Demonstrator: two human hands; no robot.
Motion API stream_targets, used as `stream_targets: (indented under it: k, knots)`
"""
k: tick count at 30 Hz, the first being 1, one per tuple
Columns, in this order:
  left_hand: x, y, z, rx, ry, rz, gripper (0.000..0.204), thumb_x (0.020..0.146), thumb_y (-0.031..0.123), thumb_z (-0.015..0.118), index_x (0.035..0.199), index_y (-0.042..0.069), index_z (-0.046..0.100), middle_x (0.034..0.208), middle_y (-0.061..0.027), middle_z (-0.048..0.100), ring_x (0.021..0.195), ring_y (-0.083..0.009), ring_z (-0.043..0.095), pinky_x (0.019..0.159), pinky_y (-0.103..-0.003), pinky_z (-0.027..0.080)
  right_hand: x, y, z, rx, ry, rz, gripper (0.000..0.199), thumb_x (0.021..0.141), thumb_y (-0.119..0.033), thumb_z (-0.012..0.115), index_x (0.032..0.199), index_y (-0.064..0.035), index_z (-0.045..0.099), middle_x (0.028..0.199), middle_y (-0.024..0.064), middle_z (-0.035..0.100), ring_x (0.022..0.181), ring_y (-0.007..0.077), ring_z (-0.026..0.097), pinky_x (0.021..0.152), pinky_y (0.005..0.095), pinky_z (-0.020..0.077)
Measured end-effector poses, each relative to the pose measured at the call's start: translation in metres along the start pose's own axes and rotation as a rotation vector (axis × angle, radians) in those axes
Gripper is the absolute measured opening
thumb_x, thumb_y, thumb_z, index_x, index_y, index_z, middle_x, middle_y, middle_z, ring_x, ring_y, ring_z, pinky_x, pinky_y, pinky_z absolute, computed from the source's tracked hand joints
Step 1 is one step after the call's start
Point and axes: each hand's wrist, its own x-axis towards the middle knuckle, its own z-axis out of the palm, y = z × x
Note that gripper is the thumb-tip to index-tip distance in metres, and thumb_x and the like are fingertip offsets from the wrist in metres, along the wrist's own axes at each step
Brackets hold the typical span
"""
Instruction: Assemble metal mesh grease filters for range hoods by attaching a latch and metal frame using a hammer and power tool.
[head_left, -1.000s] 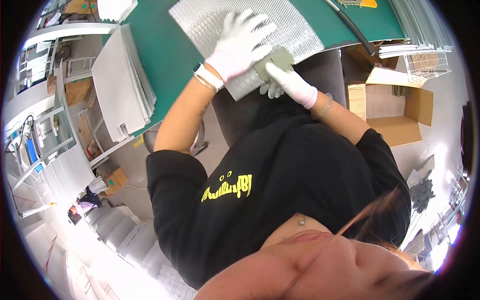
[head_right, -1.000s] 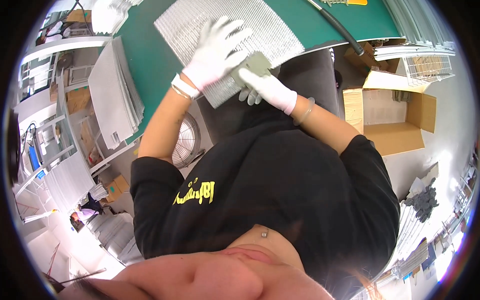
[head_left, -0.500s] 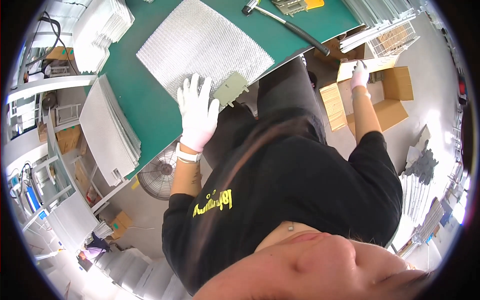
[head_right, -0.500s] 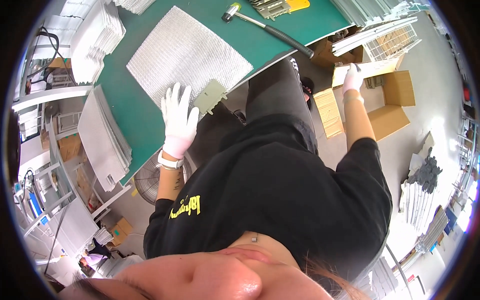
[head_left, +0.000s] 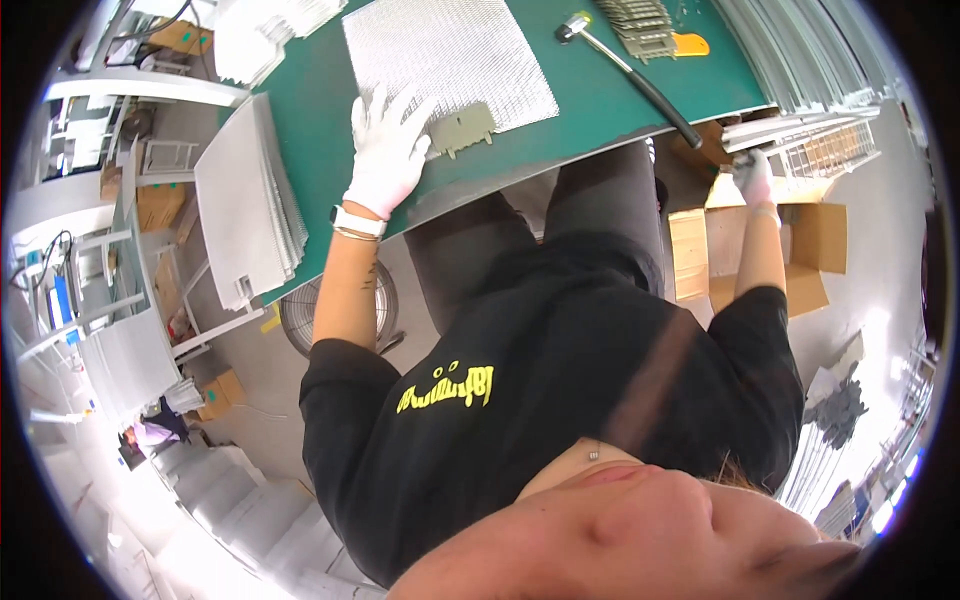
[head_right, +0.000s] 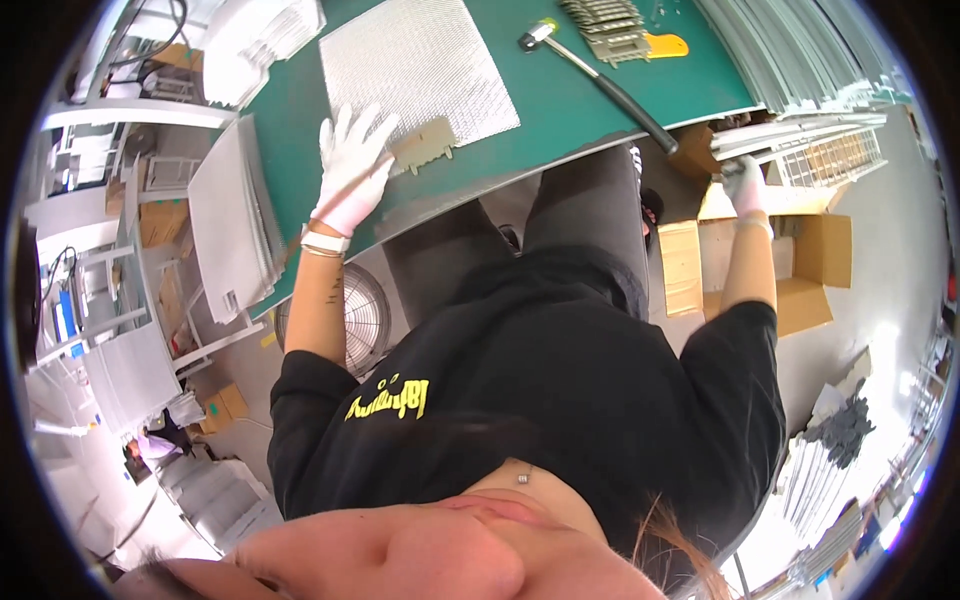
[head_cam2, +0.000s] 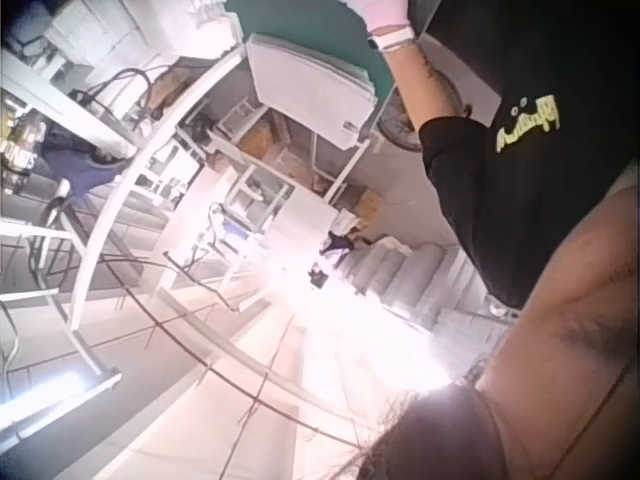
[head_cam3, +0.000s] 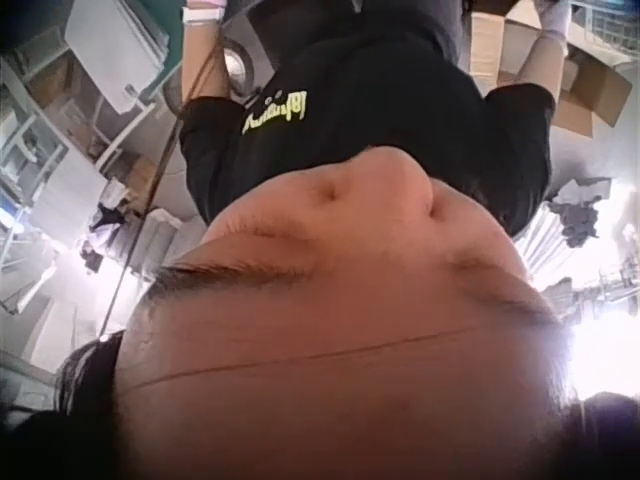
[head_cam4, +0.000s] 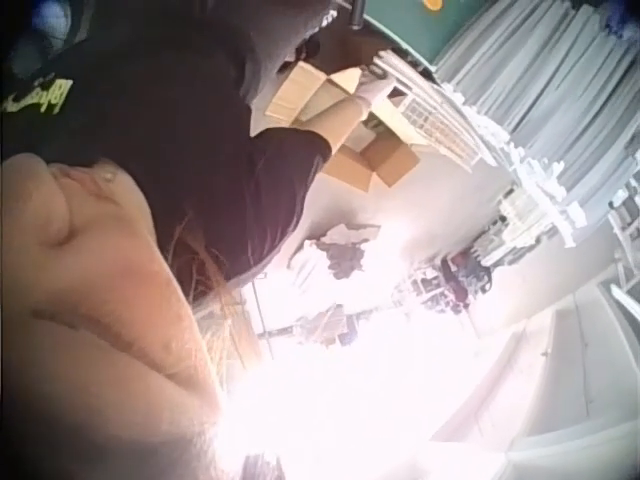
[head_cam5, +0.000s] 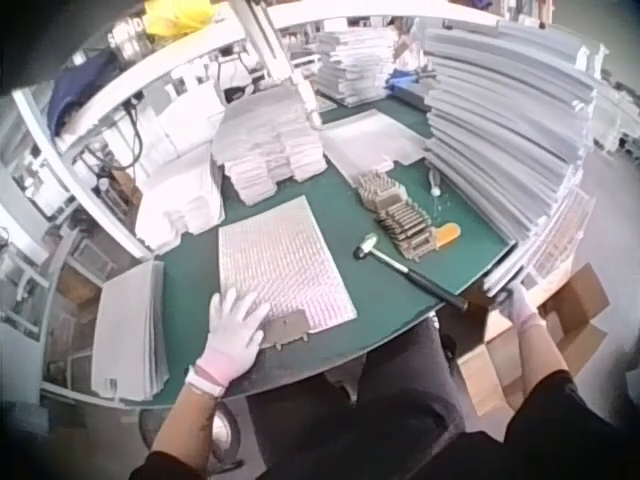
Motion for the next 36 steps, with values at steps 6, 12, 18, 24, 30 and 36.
stream_targets:
  k: [6, 12, 18, 24, 30, 36]
  knots:
    - [-0.031, 0.121, -0.011, -1.183, 0.04, 0.112, 0.019, 0.086, 0.012, 0.068, 0.102, 0.003, 0.07, 0.096, -0.0124, 0.07, 0.095, -0.0322, 0.066, 0.089, -0.04, 0.051, -0.188, -0.015, 0.12, 0.359, -0.307, 0.024, 0.032, 0.097, -0.024, 0.056, 0.07, -0.0153, 0.041, 0.069, -0.0001, 0.043, 0.062, 0.0129, 0.039, 0.061, 0.0279, 0.034]
    - [-0.012, 0.231, 0.069, -1.536, -0.256, 0.017, 0.081, 0.095, 0.031, 0.067, 0.154, -0.005, 0.025, 0.156, -0.0237, 0.035, 0.143, -0.0304, 0.039, 0.119, -0.04, 0.031, -0.251, 0.044, 0.184, 0.129, -0.634, -0.013, 0.038, 0.103, -0.025, 0.054, 0.069, -0.0122, 0.042, 0.071, 0.0035, 0.047, 0.066, 0.0152, 0.044, 0.063, 0.0289, 0.0357]
    - [-0.02, 0.216, 0.07, -1.588, -0.334, -0.139, 0.054, 0.101, 0.025, 0.059, 0.144, -0.005, 0.045, 0.146, -0.02, 0.048, 0.138, -0.0272, 0.046, 0.116, -0.037, 0.036, -0.123, 0.074, 0.103, -0.303, 0.405, -0.389, 0.028, 0.098, -0.031, 0.063, 0.111, -0.0066, 0.062, 0.101, 0.0077, 0.064, 0.087, 0.0201, 0.057, 0.081, 0.0329, 0.047]
    - [-0.066, 0.177, 0.092, -1.692, -0.485, -0.385, 0.043, 0.104, 0.025, 0.054, 0.137, -0.002, 0.054, 0.136, -0.014, 0.06, 0.129, -0.0224, 0.054, 0.112, -0.035, 0.04, -0.04, 0.083, 0.035, 0.183, -0.053, 0.061, 0.049, 0.095, -0.038, 0.066, 0.133, -0.0098, 0.053, 0.134, 0.0068, 0.053, 0.122, 0.0215, 0.049, 0.108, 0.0416, 0.0395]
    - [-0.096, 0.162, 0.112, -1.856, -0.504, -0.613, 0.046, 0.104, 0.025, 0.055, 0.138, -0.005, 0.05, 0.135, -0.0155, 0.059, 0.128, -0.0221, 0.055, 0.112, -0.035, 0.04, 0.011, 0.092, 0.044, 0.119, 0.376, 0.22, 0.037, 0.09, -0.041, 0.069, 0.115, -0.0127, 0.066, 0.105, 0.0015, 0.067, 0.101, 0.0198, 0.059, 0.107, 0.0465, 0.0371]
    - [-0.101, 0.159, 0.115, -1.903, -0.489, -0.613, 0.047, 0.104, 0.025, 0.056, 0.14, -0.005, 0.048, 0.137, -0.0159, 0.058, 0.13, -0.0223, 0.053, 0.113, -0.035, 0.038, 0.017, 0.111, 0.053, 0.241, 0.007, 0.04, 0.032, 0.103, -0.025, 0.051, 0.129, -0.0094, 0.059, 0.129, 0.0098, 0.065, 0.123, 0.0251, 0.06, 0.102, 0.0403, 0.0465]
